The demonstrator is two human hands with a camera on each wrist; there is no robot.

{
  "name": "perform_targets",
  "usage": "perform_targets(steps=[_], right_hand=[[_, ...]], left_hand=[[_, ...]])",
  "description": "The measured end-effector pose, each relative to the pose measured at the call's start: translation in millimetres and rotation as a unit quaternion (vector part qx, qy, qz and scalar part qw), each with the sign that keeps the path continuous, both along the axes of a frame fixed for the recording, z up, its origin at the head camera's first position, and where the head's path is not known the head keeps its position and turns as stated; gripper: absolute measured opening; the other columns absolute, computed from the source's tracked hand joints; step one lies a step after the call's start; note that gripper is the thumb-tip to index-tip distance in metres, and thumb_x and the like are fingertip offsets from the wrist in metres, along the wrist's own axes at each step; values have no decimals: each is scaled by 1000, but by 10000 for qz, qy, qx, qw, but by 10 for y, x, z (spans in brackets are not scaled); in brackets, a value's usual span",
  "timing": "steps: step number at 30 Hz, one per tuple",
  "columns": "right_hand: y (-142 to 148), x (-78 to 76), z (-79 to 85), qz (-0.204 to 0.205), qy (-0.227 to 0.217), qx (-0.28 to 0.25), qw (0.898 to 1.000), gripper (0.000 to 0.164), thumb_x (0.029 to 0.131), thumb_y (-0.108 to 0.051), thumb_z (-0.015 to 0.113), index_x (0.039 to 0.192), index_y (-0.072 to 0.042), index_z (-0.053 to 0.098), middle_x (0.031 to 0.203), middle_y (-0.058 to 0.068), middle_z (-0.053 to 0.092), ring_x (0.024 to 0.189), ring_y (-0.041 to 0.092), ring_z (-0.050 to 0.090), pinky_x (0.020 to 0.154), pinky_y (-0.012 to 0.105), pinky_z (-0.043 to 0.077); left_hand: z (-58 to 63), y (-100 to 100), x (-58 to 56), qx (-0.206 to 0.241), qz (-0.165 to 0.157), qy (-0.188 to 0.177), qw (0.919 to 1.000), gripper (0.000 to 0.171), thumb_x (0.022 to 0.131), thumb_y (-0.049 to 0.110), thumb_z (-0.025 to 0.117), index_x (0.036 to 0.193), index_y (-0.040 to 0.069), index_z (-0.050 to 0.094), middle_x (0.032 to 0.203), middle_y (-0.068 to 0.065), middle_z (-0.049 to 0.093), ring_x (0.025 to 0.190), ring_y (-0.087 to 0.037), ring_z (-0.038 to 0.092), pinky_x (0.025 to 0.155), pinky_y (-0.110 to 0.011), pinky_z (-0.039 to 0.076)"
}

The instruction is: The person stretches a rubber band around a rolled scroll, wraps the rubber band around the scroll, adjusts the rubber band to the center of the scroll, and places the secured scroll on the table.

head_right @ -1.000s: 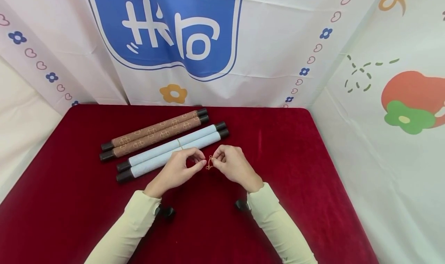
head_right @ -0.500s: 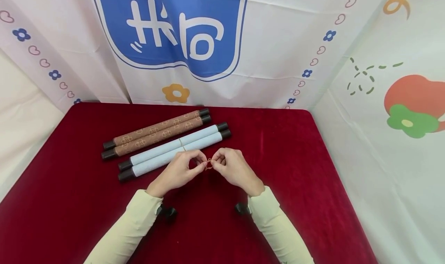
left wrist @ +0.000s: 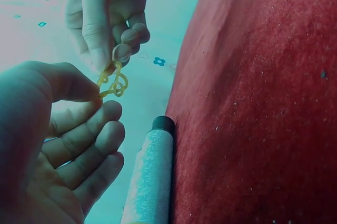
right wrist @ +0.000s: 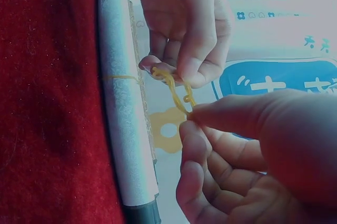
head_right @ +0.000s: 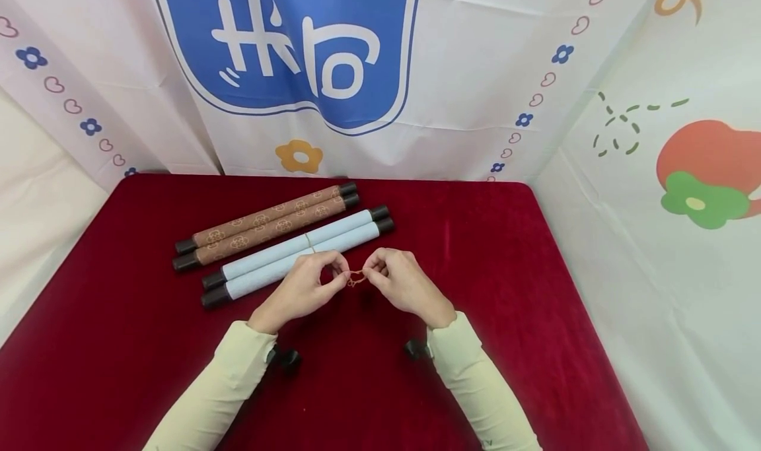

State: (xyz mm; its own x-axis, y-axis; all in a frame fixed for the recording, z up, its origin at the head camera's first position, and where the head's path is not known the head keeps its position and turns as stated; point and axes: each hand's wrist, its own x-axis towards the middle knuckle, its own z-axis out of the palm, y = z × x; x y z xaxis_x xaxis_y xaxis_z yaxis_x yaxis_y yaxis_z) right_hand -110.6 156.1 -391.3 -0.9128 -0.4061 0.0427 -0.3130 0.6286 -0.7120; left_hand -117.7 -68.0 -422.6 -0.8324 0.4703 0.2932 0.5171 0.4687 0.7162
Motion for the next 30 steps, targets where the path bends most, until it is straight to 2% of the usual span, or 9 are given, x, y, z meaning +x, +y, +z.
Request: perform_targets(steps=[4,11,17,21,30], right_hand=[[4,-13,-6,20,-39,-130,9999,5,100,-14,72,100,-10,75,91,2,76,82,10,70,77,27,59],[1,-19,-16,-265,-94,-135,9995,8,100,-17,71,101,-11,77,91,0,77,80,10,70,76,29,59],[-40,4,-20,-271,-410,-200,9986,14,100,-24,72,99,-11,79,88,0,77,76,11,67,70,28,56],[-82,23,-35,-186,-566,-313,9977,19,100,-27,72,99,-10,79,90,5,78,75,14,65,68,28,55],[-123,26,-65,-180,-540,-547,9969,10,98,-17,73,99,-9,79,89,2,78,79,9,69,73,26,58]], left_hand=[[-8,11,8,-16,-17,38,10000,6,94,9,69,91,14,68,82,4,71,77,-6,65,71,-26,55],[18,24,25,177,130,-73,9997,6,97,8,67,93,12,69,83,3,71,79,-9,66,73,-30,56],[32,27,40,407,288,-151,9986,5,99,10,67,95,11,68,84,2,72,81,-11,67,77,-37,58],[30,41,50,492,364,-121,9981,5,101,13,67,97,10,69,88,0,73,84,-13,69,79,-40,60],[20,72,57,509,397,-78,9979,4,101,14,67,99,10,69,89,-1,74,83,-14,70,76,-40,60]])
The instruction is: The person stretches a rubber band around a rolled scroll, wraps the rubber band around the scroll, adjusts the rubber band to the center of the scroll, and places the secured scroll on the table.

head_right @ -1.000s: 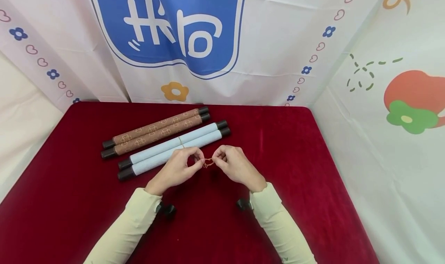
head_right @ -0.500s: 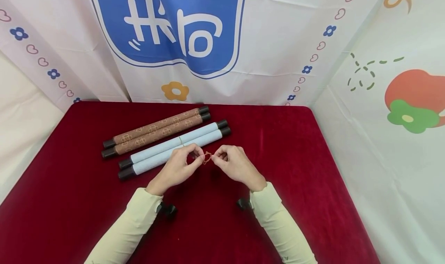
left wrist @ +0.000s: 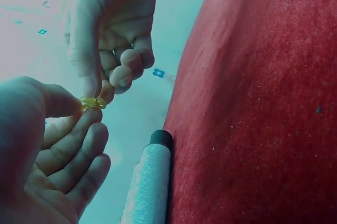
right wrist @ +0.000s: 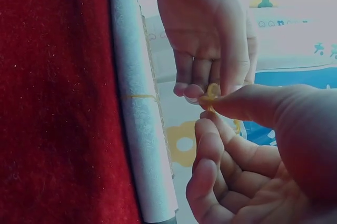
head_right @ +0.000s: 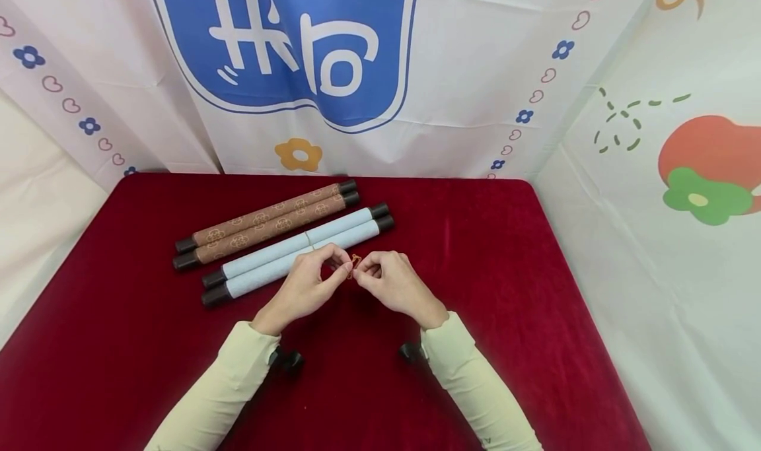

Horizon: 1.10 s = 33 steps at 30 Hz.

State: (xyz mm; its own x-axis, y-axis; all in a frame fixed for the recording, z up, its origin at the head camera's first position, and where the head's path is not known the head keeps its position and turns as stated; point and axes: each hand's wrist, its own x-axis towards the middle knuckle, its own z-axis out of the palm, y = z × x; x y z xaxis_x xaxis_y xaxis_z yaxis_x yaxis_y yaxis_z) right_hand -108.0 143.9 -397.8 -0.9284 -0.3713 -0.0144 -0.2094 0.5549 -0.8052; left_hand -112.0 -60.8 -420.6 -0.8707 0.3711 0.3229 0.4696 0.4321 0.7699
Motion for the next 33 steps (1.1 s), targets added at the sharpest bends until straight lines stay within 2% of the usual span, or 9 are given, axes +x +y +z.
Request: perform_targets(steps=[8,15,23,27,30,33], right_hand=[[-1,-4,-4,42,-10,55,10000,7,96,-13,74,97,-8,79,90,3,78,80,10,70,74,26,58],[23,-26,-23,-49,173,157,9997,8,95,-10,70,93,-9,78,88,3,77,80,10,69,75,26,58],[99,-50,5,-763,479,-41,9959,9,92,-12,66,90,-13,75,81,1,72,73,13,64,68,27,53],[161,-76,27,-1108,722,-194,9910,11,91,-11,64,87,-15,73,79,1,70,72,16,64,68,29,53],[208,-86,52,-1085,789,-319,9904,10,92,-9,65,87,-15,73,78,2,70,72,19,63,67,29,52],[231,-79,74,-826,678,-436,9933,9,93,-8,68,89,-14,73,80,4,70,72,20,62,66,28,52]], left_hand=[[-7,1,5,-8,-4,-47,10000,4,100,12,67,100,8,69,90,-3,75,83,-16,70,76,-45,60],[0,-11,-7,-57,63,-103,9999,5,100,12,66,99,8,68,90,-3,75,85,-16,71,79,-42,60],[28,-101,-35,-311,561,-315,9974,5,93,12,65,89,15,66,80,2,70,76,-9,66,71,-28,55],[32,-115,-38,-564,637,-479,9952,7,91,13,60,86,16,64,75,3,67,71,-9,61,69,-25,51],[43,-123,-38,-520,617,-526,9953,8,94,14,61,88,16,65,76,4,67,72,-9,61,70,-25,50],[65,-115,-36,-220,420,-428,9980,6,98,14,64,93,15,68,82,3,70,77,-10,64,74,-29,54]])
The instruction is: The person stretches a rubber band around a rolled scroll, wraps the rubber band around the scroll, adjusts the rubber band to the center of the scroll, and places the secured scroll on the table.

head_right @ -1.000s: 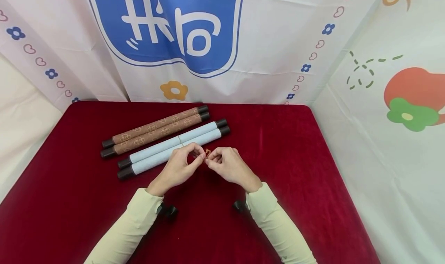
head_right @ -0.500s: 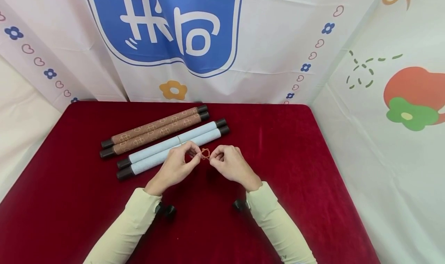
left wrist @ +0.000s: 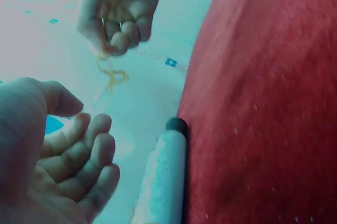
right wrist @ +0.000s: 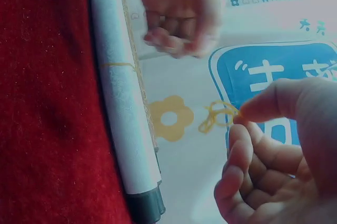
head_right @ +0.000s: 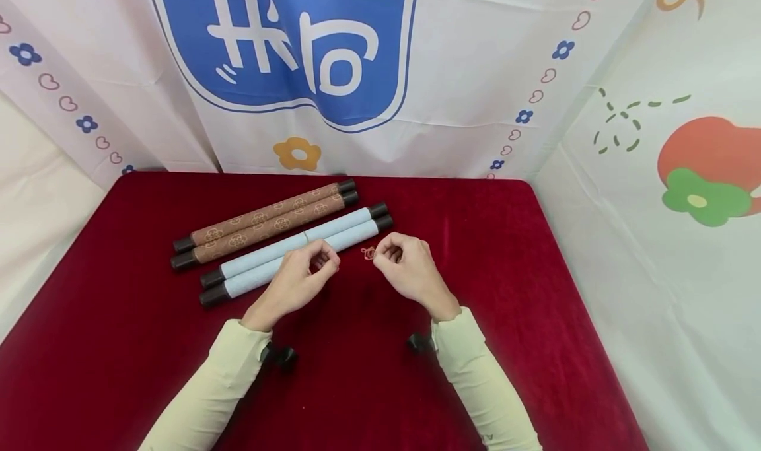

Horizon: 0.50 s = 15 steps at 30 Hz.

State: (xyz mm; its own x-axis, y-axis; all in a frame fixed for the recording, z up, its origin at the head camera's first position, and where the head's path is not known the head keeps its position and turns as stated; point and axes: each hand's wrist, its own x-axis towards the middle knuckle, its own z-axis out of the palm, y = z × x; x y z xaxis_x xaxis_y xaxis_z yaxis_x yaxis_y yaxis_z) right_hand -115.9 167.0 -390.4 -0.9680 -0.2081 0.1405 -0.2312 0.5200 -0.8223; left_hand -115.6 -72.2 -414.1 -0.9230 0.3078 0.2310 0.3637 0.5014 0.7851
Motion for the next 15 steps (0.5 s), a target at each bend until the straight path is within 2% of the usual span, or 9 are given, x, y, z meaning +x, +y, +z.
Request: perform_targets(steps=[5,8,15], right_hand=[[-30,27,12,499,-207,-118,9985,8,95,-10,69,92,-13,75,86,4,73,74,20,63,68,31,55],[-55,38,0,733,-265,-161,9968,8,95,-9,68,93,-11,76,86,3,73,76,20,64,71,33,56],[-109,54,-41,1254,-318,-263,9912,10,96,-9,67,97,-3,75,90,0,73,82,18,65,74,28,55]], left_hand=[[36,54,34,319,-528,232,9978,5,101,16,68,101,12,70,92,0,74,86,-12,69,82,-39,60],[41,90,53,308,-713,253,9967,7,102,16,68,105,10,72,96,-1,75,88,-12,70,84,-39,60],[15,127,68,258,-757,203,9966,14,104,18,66,109,8,75,104,-4,78,93,-16,72,85,-37,60]])
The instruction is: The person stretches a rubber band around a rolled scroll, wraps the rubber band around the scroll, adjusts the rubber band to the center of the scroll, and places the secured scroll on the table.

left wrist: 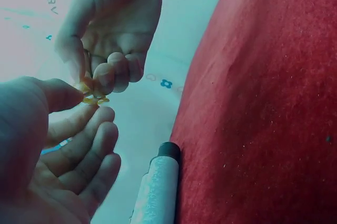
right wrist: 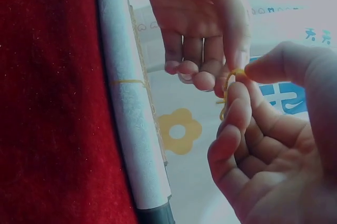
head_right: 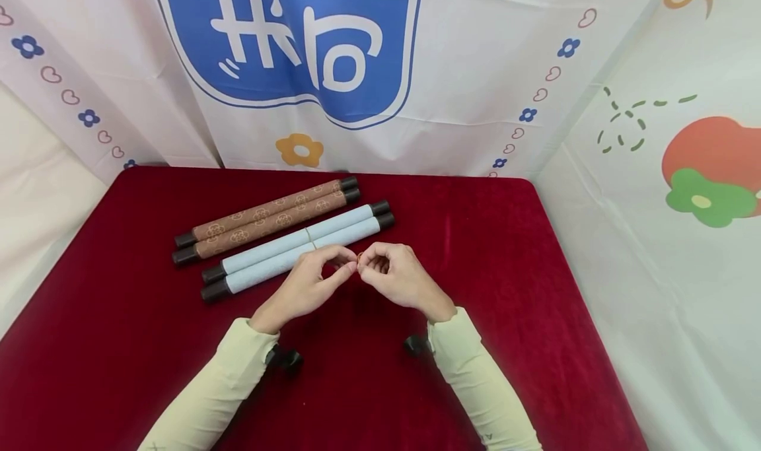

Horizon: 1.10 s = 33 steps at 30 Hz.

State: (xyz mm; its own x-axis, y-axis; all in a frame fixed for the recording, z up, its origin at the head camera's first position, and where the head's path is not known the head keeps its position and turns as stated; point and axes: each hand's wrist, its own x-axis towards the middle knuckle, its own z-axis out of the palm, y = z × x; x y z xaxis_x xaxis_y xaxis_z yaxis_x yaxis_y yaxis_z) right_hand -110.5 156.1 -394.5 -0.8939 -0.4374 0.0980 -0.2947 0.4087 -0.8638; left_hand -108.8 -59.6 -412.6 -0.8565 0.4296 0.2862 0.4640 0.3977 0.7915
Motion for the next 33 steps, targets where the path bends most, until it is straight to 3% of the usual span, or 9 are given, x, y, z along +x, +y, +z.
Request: perform_targets(steps=[6,13,16,20,25,27,29,33], right_hand=[[-13,-3,3,276,89,23,9996,8,95,-8,64,92,-8,72,85,-2,69,81,17,63,74,28,54],[-21,-21,8,402,107,32,9991,13,93,-7,62,87,-16,68,82,-3,66,79,16,63,74,30,55],[-2,-26,25,315,209,101,9992,13,91,-7,62,86,-17,67,80,-4,65,78,16,62,72,30,53],[82,-44,58,-57,374,133,9992,13,90,-7,61,85,-18,67,79,-2,63,76,18,60,69,32,51],[239,-94,82,-1037,617,203,9925,14,89,-7,60,83,-18,66,76,0,62,71,20,58,65,30,49],[289,-120,75,-1340,699,241,9882,14,89,-8,60,82,-18,67,74,1,61,70,21,58,64,29,48],[308,-134,59,-1316,692,227,9886,14,89,-7,61,83,-18,67,75,1,63,70,21,58,65,29,49],[235,-101,32,-645,531,221,9963,13,90,-7,62,86,-18,68,81,-1,65,76,20,61,70,29,52]], left_hand=[[-7,1,-18,37,127,-76,9999,12,102,16,69,108,7,74,100,-5,78,91,-17,72,83,-38,59],[7,-10,-17,48,45,389,9992,5,101,12,69,101,10,74,95,-2,76,89,-15,71,82,-40,59],[15,-46,-36,81,174,435,9989,5,98,11,69,95,11,74,89,0,75,84,-12,69,78,-39,58],[9,-177,-116,61,656,372,9971,8,90,9,66,85,13,71,80,1,71,76,-11,64,69,-34,56],[21,-424,-231,-174,1638,325,9858,9,83,10,65,76,15,69,70,-1,65,67,-14,58,65,-28,48],[39,-502,-252,-258,1834,148,9826,11,84,12,65,75,16,70,68,-1,65,66,-15,58,64,-28,46],[46,-540,-258,-263,1618,-71,9864,11,86,12,66,79,17,72,71,-1,67,69,-15,59,66,-28,48],[63,-461,-212,-227,572,-319,9976,7,96,15,67,93,15,74,84,2,73,81,-13,66,78,-36,57]])
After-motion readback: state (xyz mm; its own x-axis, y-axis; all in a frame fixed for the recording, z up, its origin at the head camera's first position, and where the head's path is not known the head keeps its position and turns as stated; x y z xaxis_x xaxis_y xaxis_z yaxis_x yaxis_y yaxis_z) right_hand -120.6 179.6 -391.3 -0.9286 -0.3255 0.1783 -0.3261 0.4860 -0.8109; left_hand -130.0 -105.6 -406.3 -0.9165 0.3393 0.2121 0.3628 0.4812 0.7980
